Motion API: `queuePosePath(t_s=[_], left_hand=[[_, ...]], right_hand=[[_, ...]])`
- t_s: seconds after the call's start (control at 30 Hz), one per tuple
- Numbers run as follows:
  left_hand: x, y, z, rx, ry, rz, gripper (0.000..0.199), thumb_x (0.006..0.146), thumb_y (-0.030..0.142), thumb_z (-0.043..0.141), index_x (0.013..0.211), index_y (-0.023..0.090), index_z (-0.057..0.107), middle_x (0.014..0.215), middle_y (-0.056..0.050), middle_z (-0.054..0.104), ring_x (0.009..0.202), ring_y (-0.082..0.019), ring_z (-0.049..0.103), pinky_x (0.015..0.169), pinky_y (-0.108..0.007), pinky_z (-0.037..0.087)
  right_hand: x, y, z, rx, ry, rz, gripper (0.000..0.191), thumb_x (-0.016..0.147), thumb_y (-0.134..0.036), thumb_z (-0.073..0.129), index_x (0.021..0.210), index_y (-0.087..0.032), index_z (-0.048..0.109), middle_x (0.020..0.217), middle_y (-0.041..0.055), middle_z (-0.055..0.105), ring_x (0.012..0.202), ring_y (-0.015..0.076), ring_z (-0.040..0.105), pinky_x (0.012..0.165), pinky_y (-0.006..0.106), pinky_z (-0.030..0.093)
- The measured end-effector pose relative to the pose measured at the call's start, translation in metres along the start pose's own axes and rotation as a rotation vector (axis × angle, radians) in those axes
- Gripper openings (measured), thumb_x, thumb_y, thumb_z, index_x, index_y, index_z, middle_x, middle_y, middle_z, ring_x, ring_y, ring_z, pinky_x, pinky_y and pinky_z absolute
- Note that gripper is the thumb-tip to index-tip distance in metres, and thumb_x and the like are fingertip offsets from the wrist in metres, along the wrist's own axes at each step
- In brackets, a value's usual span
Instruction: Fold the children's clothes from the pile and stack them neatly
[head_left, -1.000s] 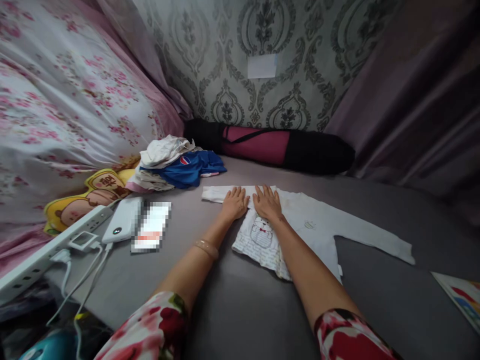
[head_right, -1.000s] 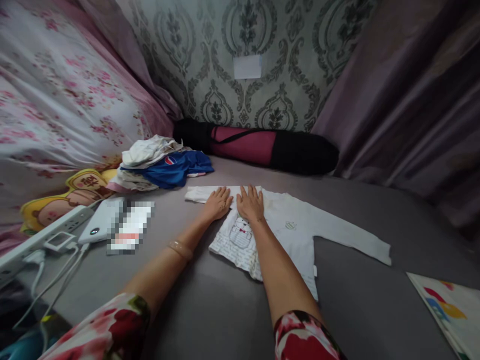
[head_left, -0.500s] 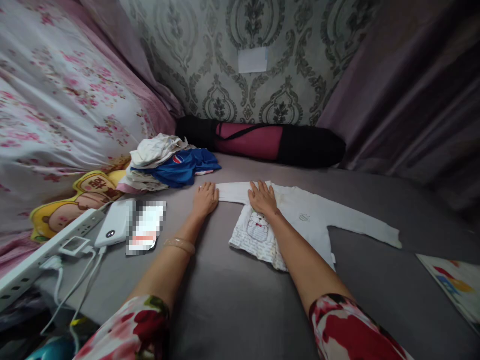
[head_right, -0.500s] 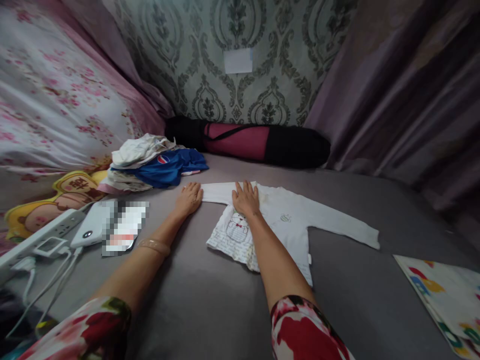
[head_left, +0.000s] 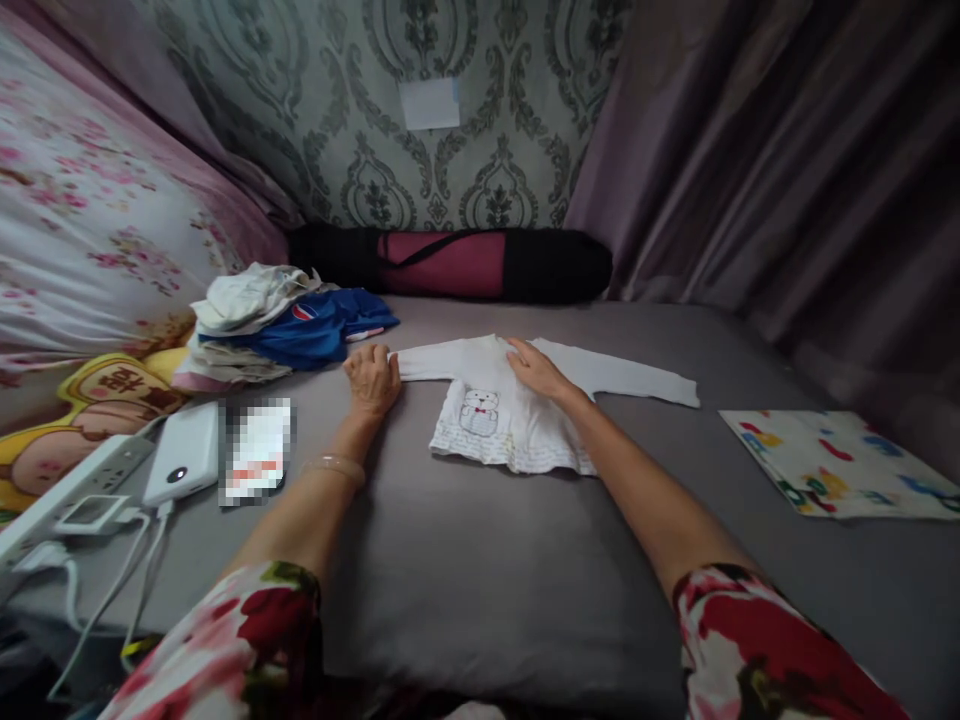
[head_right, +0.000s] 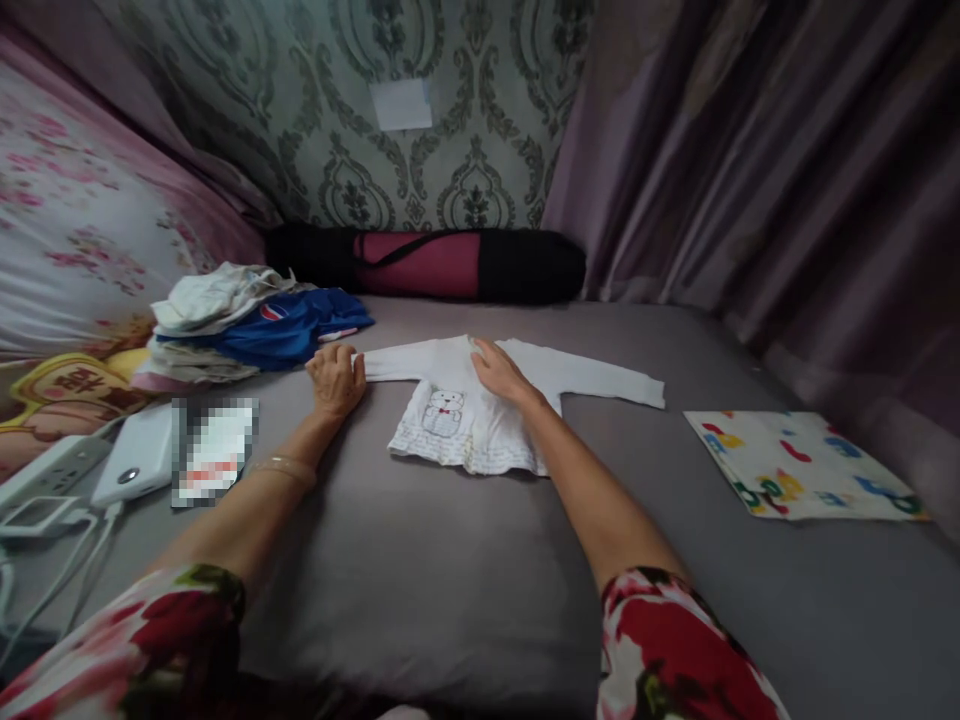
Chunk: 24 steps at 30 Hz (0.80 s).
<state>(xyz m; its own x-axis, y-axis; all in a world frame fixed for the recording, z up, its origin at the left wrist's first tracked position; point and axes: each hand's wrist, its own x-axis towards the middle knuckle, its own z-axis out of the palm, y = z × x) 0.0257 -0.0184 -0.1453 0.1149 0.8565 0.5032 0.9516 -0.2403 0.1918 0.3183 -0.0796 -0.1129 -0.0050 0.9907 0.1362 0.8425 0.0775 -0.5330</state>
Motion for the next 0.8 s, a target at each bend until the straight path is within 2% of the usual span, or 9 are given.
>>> queuePosePath(t_s=[0.1, 0.17, 0.3, 0.43, 0.53, 0.67, 0.8], left_hand=[[-0.007, 0.013, -0.008, 0.014, -0.088, 0.011, 0.035, 0.094, 0.035, 0.036, 0.102, 0.014, 0.063, 0.109, -0.019, 0.063, 0.11, -0.033, 0.054, 0.095, -0.046, 0.034], [-0.014, 0.023, -0.015, -0.017, -0.218, 0.005, 0.033, 0.092, 0.037, 0.039, 0.095, 0.016, 0.065, 0.101, -0.015, 0.068, 0.101, -0.03, 0.059, 0.09, -0.042, 0.038], [-0.029, 0.04, -0.033, -0.182, -0.517, -0.053, 0.03, 0.085, 0.042, 0.048, 0.085, 0.019, 0.066, 0.087, -0.009, 0.072, 0.085, -0.024, 0.064, 0.073, -0.031, 0.043], [-0.046, 0.052, -0.048, -0.32, -0.678, -0.09, 0.031, 0.08, 0.046, 0.054, 0.087, 0.018, 0.066, 0.074, -0.006, 0.071, 0.074, -0.022, 0.064, 0.067, -0.029, 0.044], [-0.058, 0.059, -0.053, -0.366, -0.671, -0.108, 0.038, 0.078, 0.05, 0.056, 0.094, 0.017, 0.064, 0.073, -0.005, 0.069, 0.07, -0.021, 0.063, 0.064, -0.029, 0.044], [-0.074, 0.063, -0.052, -0.42, -0.636, -0.118, 0.053, 0.077, 0.054, 0.055, 0.111, 0.014, 0.059, 0.069, -0.001, 0.065, 0.066, -0.019, 0.06, 0.062, -0.028, 0.043], [-0.083, 0.058, -0.05, -0.509, -0.61, -0.094, 0.065, 0.076, 0.055, 0.054, 0.128, 0.015, 0.05, 0.065, 0.003, 0.058, 0.063, -0.017, 0.055, 0.06, -0.026, 0.04]], right_hand=[[-0.045, 0.031, -0.013, -0.058, 0.045, 0.003, 0.048, 0.094, -0.023, 0.04, 0.14, -0.011, 0.049, 0.147, 0.011, 0.048, 0.135, 0.0171, 0.043, 0.112, 0.028, 0.031], [-0.071, 0.051, -0.023, -0.073, 0.116, 0.103, 0.045, 0.092, -0.021, 0.042, 0.135, -0.012, 0.054, 0.138, 0.0114, 0.057, 0.126, 0.0183, 0.053, 0.106, 0.03, 0.039], [-0.111, 0.078, -0.042, -0.057, 0.237, 0.346, 0.034, 0.091, -0.021, 0.044, 0.116, -0.012, 0.066, 0.108, 0.0104, 0.072, 0.099, 0.019, 0.066, 0.09, 0.03, 0.048], [-0.142, 0.08, -0.047, 0.01, 0.154, 0.462, 0.027, 0.092, -0.023, 0.046, 0.102, -0.013, 0.069, 0.089, 0.0075, 0.074, 0.081, 0.0167, 0.068, 0.075, 0.025, 0.049], [-0.159, 0.067, -0.043, -0.034, 0.096, 0.474, 0.025, 0.091, -0.028, 0.05, 0.102, -0.016, 0.068, 0.085, 0.0059, 0.074, 0.076, 0.0165, 0.067, 0.068, 0.024, 0.045], [-0.173, 0.046, -0.037, -0.105, 0.045, 0.467, 0.034, 0.091, -0.034, 0.051, 0.119, -0.017, 0.061, 0.083, 0.0047, 0.072, 0.072, 0.0174, 0.065, 0.064, 0.025, 0.041], [-0.18, 0.038, -0.036, -0.151, 0.024, 0.446, 0.044, 0.091, -0.037, 0.051, 0.131, -0.019, 0.054, 0.087, 0.005, 0.072, 0.071, 0.018, 0.063, 0.062, 0.026, 0.038]])
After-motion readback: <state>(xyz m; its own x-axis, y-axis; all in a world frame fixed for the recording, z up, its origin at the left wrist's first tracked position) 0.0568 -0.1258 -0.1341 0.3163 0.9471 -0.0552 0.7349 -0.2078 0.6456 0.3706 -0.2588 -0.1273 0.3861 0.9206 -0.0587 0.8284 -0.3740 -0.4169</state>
